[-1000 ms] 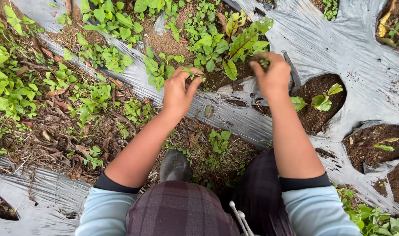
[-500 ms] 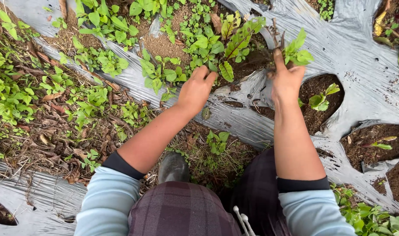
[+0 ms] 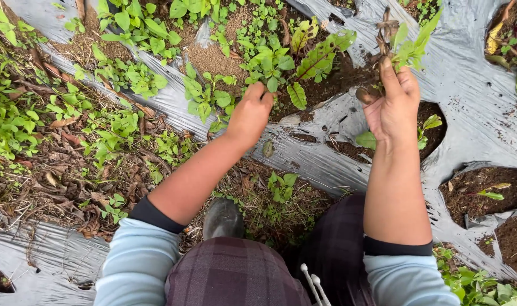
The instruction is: The person kneels on the ground and removes weeds by hand from around small plants growing in holes in a plastic sheet. The person pulls the weeds out and places them aside.
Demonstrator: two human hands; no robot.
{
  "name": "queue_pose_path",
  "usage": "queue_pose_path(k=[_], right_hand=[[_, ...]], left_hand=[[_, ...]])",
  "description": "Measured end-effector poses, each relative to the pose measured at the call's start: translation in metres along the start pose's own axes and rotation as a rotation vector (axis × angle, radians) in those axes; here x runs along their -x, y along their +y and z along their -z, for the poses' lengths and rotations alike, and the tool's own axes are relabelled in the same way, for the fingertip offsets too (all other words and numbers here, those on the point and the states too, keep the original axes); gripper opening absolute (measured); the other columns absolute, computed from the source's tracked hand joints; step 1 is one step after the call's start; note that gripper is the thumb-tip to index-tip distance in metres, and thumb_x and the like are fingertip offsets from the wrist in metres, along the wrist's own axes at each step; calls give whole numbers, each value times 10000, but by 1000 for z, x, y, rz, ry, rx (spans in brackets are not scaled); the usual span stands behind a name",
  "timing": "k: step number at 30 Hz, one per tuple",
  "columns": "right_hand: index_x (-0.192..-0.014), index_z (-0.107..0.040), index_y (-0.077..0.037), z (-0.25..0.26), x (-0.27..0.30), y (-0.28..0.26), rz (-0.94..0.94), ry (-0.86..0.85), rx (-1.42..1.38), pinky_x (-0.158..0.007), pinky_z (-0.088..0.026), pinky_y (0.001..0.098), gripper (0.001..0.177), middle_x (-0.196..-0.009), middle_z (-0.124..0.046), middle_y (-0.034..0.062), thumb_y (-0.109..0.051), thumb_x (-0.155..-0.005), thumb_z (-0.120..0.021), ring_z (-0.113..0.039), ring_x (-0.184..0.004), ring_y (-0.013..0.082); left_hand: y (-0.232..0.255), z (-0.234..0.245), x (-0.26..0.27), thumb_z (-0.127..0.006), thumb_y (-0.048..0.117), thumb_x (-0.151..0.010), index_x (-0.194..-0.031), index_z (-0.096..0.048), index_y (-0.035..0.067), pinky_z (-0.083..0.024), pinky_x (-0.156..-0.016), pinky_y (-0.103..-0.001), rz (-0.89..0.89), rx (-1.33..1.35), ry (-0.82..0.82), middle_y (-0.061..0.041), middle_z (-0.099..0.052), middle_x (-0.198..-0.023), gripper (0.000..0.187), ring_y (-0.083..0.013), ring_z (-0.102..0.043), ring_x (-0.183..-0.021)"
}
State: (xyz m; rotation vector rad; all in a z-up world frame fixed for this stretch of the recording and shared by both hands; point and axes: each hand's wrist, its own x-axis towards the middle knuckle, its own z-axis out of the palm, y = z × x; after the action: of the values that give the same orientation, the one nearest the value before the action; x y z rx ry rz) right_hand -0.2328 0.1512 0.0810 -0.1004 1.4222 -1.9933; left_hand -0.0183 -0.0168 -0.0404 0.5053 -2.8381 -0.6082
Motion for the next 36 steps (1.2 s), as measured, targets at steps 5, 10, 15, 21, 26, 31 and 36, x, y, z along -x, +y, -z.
queue_pose_path(k=[5, 10, 15, 21, 26, 31, 36], right_hand=[[-1043, -678, -105, 4, -16, 2, 209, -108, 692, -623, -503, 283, 53, -948, -615, 4, -109, -1091, -658, -547, -810, 132], [-1029, -677, 63, -9, -40, 48, 340, -204, 1478, -827, -559, 490, 180, -1092, -575, 220, 139, -898, -579, -607, -936, 380], [-1035, -629, -77, -21, -52, 106, 42, -145, 2137, -558, -636, 409, 251, -1078, -532, 156, -80, -837, -784, -604, -852, 260], [-1120, -649, -35, 44, -86, 113, 386, -81, 1051, -917, -521, 455, 231, -1087, -710, 162, 26, -912, -568, -665, -1030, 322], [-1405, -547, -66, -13, -54, 57, -2, 108, 703, -1233, -273, 478, 590, -1508, -573, 126, -402, -952, -722, -483, -1435, 317], [-1400, -543, -67, -55, -52, 84, -11, 93, 726, -1216, -284, 474, 573, -1491, -577, 126, -380, -951, -714, -490, -1417, 316], [-1392, -538, -68, -46, -66, 80, -33, 73, 760, -1189, -302, 469, 549, -1466, -583, 127, -346, -949, -702, -501, -1389, 313]], left_hand=[[0, 56, 6, -660, -31, -985, -1082, -683, -138, -665, -558, -257, 101, 201, 175, -202, -609, -1070, 146, -209, -669, -722], [-7, 65, 1, -669, -73, -941, -1120, -686, -46, -607, -1022, -416, 115, 228, 238, -149, -577, -1064, 182, -331, -679, -1052], [-11, 55, -15, -675, -61, -925, -1162, -678, -47, -649, -910, -380, 163, 210, 203, -145, -562, -1101, 237, -289, -682, -965], [-26, 51, -44, -693, -53, -925, -1190, -682, -47, -697, -776, -360, 176, 177, 215, -149, -572, -1159, 266, -260, -705, -920], [-30, 49, -64, -611, -164, -867, -1308, -616, -86, -658, -724, -397, 136, 159, 98, -158, -528, -1110, 448, -315, -664, -888], [-18, 68, -71, -779, -113, -825, -1415, -577, 23, -636, -526, -251, 210, 143, -50, -132, -506, -1103, 639, -168, -584, -693], [-16, 78, -84, -893, -86, -728, -1506, -464, 148, -620, -486, -276, 175, 126, -62, -203, -310, -1414, 919, -216, -626, -763]])
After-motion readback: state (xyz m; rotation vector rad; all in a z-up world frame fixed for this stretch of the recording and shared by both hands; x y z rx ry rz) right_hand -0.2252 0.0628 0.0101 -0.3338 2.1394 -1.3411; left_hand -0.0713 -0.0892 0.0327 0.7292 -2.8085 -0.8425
